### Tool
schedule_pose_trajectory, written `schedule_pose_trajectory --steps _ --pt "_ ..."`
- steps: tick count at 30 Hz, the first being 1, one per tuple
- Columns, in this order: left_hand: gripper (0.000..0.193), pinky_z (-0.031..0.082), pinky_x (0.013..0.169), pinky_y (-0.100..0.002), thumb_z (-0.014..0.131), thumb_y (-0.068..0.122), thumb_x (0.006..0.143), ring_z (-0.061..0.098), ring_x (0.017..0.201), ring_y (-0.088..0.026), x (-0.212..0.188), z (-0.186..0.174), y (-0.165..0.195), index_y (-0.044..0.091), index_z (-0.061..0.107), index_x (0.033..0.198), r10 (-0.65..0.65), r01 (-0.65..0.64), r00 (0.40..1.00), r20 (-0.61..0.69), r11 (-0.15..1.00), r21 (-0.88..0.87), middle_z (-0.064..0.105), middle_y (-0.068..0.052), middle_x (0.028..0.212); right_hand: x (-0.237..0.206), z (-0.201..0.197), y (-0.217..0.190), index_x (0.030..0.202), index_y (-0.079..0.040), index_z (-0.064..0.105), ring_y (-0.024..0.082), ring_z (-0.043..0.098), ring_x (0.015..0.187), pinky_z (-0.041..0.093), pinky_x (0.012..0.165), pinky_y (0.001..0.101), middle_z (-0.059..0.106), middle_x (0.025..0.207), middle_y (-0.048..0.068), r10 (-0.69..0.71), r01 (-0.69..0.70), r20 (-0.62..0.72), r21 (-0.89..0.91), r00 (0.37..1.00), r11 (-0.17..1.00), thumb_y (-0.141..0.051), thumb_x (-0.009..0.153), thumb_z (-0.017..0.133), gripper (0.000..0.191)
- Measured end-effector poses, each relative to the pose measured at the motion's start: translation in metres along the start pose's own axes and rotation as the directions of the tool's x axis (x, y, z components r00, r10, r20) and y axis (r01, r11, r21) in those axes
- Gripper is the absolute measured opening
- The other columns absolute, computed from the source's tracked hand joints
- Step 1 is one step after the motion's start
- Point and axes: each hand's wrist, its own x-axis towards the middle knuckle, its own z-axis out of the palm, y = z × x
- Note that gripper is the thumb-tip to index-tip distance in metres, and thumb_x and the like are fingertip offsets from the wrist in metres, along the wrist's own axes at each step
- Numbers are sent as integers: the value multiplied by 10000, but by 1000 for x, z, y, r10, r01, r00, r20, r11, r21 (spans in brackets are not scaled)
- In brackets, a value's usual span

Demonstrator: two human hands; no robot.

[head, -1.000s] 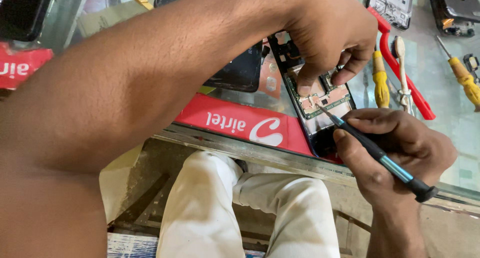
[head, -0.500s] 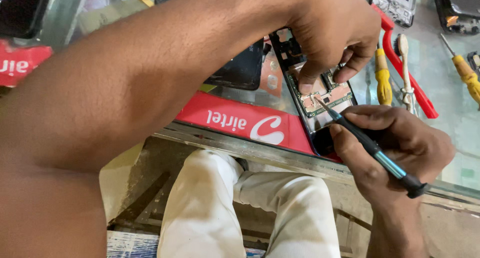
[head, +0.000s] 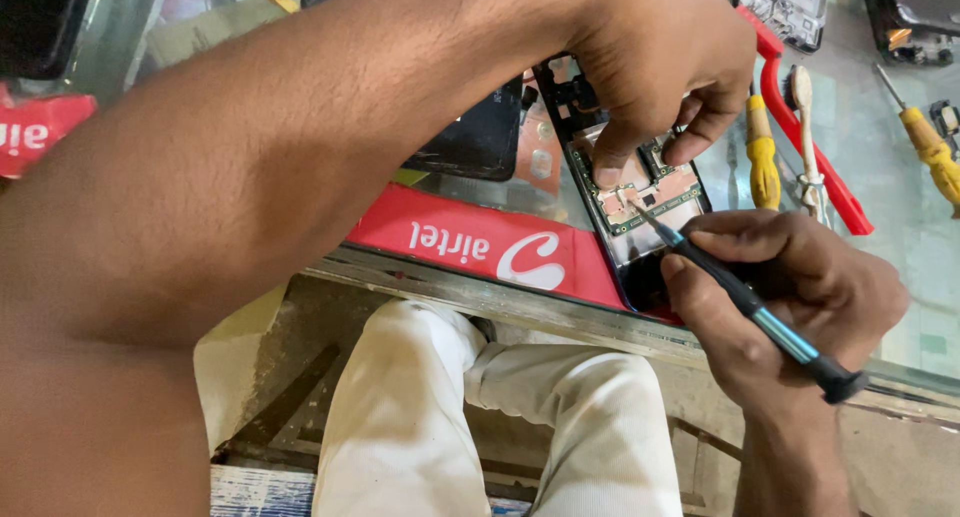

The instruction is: The person uses a precision screwdriver to remove screws from the internal frame of a disassembled smartphone. They then use a toothbrush to clean the interior components and continue adjusting parts with the screwdriver.

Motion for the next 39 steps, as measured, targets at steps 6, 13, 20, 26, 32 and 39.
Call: schedule_pose_trajectory --steps 6,13,20,26,32,39 --pt "493 509 672 -374 961 116 441 685 810 -176 2 1 -1 163 788 900 27 -27 1000 -8 1000 0 742 1 893 1 0 3 949 67 680 113 692 768 556 716 216 745 950 156 15 -16 5 39 1000 999 -37 867 788 171" --pt "498 502 660 -379 957 116 440 689 795 -182 -1 0 0 158 783 905 3 -3 1000 -6 1000 -6 747 -6 878 1 -2 10 946 72 677 122 707 780 566 732 215 743 944 162 -35 34 23 48 999 998 -35 887 793 169" --pt "485 499 654 -371 954 117 448 690 783 -176 -3 0 0 158 785 901 1 -1 1000 -3 1000 -3 746 -4 863 1 0 6 970 73 669 128 705 791 572 739 219 738 962 176 -1 0 15 90 1000 996 -33 885 781 176" --pt "499 510 651 -366 953 107 451 692 769 -172 -1 0 -1 143 772 915 21 -20 1000 7 1000 -21 745 -10 855 1 2 1 955 77 667 136 698 801 565 739 234 734 970 169 24 -24 6 74 1000 997 -22 866 761 164" --pt "495 487 644 -364 961 117 440 669 765 -157 -1 0 -2 156 781 900 -16 16 1000 -2 1000 -18 732 10 844 1 1 1 905 74 659 118 701 781 570 736 214 739 969 161 -8 8 1 111 1000 994 -24 896 771 149" --pt "480 478 620 -353 965 133 462 660 746 -148 -2 0 -1 159 784 905 6 -6 1000 -2 1000 -10 728 9 836 2 0 5 875 74 645 140 698 774 566 728 233 733 933 180 -41 41 8 13 999 999 -56 887 773 184"
